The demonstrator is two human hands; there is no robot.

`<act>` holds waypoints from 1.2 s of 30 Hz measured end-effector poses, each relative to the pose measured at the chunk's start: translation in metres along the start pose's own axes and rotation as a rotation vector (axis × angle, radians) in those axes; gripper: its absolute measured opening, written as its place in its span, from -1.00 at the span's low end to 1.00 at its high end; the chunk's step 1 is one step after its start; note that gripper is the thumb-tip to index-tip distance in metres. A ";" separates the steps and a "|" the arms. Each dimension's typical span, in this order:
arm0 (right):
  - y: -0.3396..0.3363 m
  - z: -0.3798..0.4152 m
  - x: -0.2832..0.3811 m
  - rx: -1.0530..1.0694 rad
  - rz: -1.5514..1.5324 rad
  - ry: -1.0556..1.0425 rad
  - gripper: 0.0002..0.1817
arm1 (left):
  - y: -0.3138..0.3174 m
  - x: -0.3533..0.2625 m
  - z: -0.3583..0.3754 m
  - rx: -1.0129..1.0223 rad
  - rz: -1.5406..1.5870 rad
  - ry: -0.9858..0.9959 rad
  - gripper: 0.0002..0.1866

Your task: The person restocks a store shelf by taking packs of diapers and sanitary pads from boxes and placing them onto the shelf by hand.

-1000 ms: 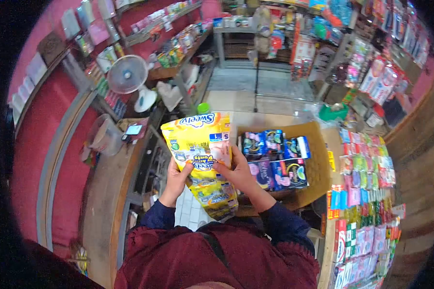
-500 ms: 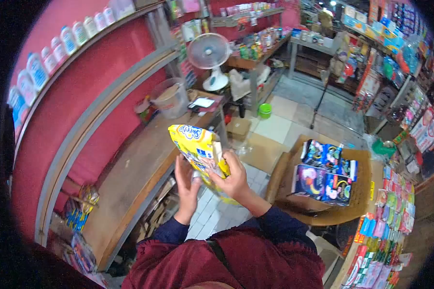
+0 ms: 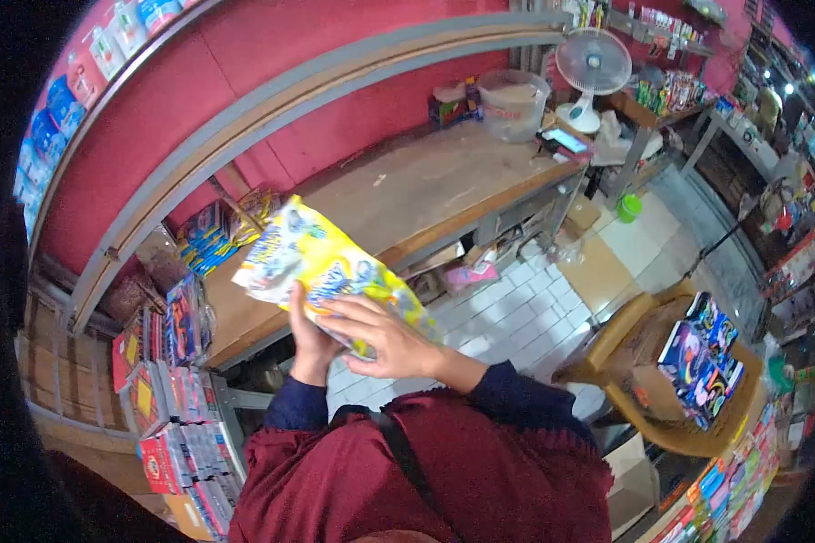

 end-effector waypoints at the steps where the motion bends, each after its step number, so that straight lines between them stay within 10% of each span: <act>1: 0.005 -0.005 -0.001 -0.045 -0.020 0.003 -0.39 | 0.001 -0.024 0.006 -0.009 -0.028 0.037 -0.38; 6: 0.028 0.025 -0.096 -0.473 -0.290 0.443 -0.50 | 0.030 -0.105 0.008 -0.141 -0.082 0.275 -0.36; 20: 0.106 0.031 -0.274 -0.104 -1.102 0.999 -0.17 | 0.091 -0.269 -0.038 -0.030 -0.155 0.637 -0.47; 25: 0.077 0.015 -0.300 0.264 -2.043 1.162 -0.29 | 0.097 -0.278 -0.042 -0.110 -0.195 0.714 -0.48; 28: 0.105 0.020 -0.333 0.238 -1.891 1.444 -0.42 | 0.103 -0.267 -0.025 -0.246 -0.269 0.905 -0.48; 36: 0.045 -0.035 -0.401 0.094 -1.490 1.083 -0.50 | 0.014 -0.246 0.018 -0.828 -0.269 1.133 -0.39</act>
Point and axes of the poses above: each hand's wrist, its own z-axis away from the middle knuckle, its own y-axis out of the palm, x = y × z, the point moved 2 cm from there along -z, towards the middle knuckle, and after that the axes turned 4 degrees about z, right-handed, at the moved point
